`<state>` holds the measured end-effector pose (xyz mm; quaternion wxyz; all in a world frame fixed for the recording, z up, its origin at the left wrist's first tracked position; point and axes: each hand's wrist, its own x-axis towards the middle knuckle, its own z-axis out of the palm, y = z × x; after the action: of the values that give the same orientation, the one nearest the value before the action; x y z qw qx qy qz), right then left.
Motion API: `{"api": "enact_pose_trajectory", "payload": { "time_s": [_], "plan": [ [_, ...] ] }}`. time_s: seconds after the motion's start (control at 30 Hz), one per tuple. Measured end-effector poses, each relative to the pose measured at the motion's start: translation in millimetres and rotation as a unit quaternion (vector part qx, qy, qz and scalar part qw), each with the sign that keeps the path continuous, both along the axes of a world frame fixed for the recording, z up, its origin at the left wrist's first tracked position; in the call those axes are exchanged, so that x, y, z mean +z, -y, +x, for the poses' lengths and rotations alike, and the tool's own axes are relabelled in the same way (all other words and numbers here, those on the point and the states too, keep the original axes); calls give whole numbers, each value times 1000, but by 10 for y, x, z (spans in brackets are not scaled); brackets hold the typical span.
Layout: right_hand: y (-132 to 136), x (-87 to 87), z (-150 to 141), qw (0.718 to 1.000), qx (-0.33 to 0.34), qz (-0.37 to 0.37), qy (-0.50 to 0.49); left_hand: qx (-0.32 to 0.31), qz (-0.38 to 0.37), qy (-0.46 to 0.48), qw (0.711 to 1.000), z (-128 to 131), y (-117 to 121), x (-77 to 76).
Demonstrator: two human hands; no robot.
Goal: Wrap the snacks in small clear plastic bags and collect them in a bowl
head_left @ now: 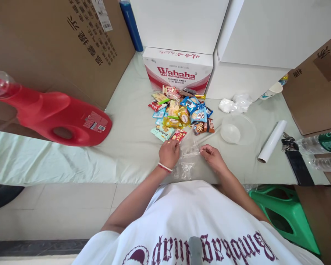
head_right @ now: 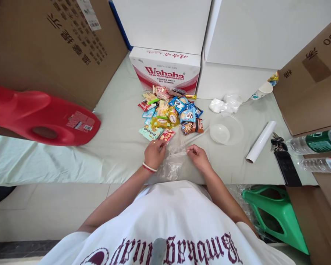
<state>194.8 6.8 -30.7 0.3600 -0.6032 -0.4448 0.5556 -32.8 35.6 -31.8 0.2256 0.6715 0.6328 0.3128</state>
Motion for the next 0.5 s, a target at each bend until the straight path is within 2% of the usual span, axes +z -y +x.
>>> {"api": "enact_pose_trajectory", "payload": {
  "time_s": [0.1, 0.13, 0.17, 0.23, 0.3, 0.4, 0.5],
  "plan": [
    [39, 25, 42, 999, -18, -5, -31, 87, 67, -2, 994, 26, -44, 6],
    [50, 38, 51, 999, -18, 2, -40, 90, 87, 12, 992, 58, -14, 37],
    [60, 52, 56, 999, -16, 12, -46, 65, 91, 37, 993, 108, 30, 76],
    [74, 77, 55, 998, -6, 35, -49, -20, 37, 119, 992, 263, 123, 150],
    [86, 94, 46, 997, 16, 62, -45, -62, -55, 212, 974, 455, 178, 181],
    [107, 107, 38, 992, 59, 105, -35, -67, -127, 316, 938, 680, 162, 131],
    [133, 131, 53, 992, 39, 107, -45, -35, -142, 411, 900, 724, 111, 50]
  ]
}}
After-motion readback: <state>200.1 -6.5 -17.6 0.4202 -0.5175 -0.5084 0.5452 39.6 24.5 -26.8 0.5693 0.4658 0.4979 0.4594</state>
